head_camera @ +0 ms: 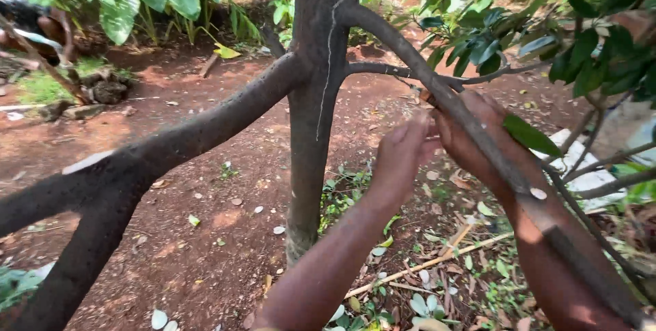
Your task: The person uses a knife to cut a small branch from a tree trunk in an outdoor garden setting. The person holds the branch with one hand while cutting with the other, then removes the cut piece.
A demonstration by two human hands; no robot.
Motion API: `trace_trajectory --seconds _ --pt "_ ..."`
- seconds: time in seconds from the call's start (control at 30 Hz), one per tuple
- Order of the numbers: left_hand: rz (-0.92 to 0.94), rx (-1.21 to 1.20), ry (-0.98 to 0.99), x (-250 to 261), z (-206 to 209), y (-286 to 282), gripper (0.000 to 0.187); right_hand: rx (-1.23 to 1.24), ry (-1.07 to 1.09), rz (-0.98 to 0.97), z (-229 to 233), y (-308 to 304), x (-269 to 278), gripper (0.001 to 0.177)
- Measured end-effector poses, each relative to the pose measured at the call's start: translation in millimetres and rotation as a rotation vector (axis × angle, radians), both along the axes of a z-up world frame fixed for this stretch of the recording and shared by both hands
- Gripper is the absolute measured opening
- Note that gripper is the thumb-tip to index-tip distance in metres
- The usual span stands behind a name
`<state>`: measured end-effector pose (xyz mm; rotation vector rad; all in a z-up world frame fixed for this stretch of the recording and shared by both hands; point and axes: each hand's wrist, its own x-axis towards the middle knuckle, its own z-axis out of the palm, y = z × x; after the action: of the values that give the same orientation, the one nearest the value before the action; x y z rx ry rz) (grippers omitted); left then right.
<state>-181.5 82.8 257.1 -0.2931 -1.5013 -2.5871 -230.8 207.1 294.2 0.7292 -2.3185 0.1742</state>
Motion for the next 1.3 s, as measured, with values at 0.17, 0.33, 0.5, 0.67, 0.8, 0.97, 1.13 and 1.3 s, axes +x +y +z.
trace_trajectory --seconds 0.17,0.33,0.5,0.67,0.8,0.97,1.13,1.3 --pt "-0.059 0.125 -0.075 -31 17 4 0.032 0.181 -0.301 -0.319 39 -11 -11 0.028" --pt "-0.119 0.275 -0.128 -54 10 7 0.028 0.303 -0.288 -0.388 39 -18 -18 0.032" --pt "-0.122 0.209 -0.162 -61 13 0 0.026 0.231 -0.266 -0.385 38 -15 -27 0.031" --pt "-0.201 0.351 -0.065 -84 -6 9 0.027 0.198 -0.449 -0.636 62 -41 0 0.054" --pt "-0.232 0.514 0.003 -88 -11 16 0.030 0.234 -0.457 -0.683 68 -48 9 0.054" --pt "-0.302 0.511 -0.061 -86 -11 18 0.028 0.289 -0.471 -0.720 72 -52 17 0.051" --pt "-0.292 0.493 -0.120 -88 -9 31 0.029 0.346 -0.537 -0.901 77 -55 14 0.037" --pt "-0.277 0.495 -0.165 -85 -6 33 0.028 0.351 -0.534 -0.964 71 -46 2 0.026"
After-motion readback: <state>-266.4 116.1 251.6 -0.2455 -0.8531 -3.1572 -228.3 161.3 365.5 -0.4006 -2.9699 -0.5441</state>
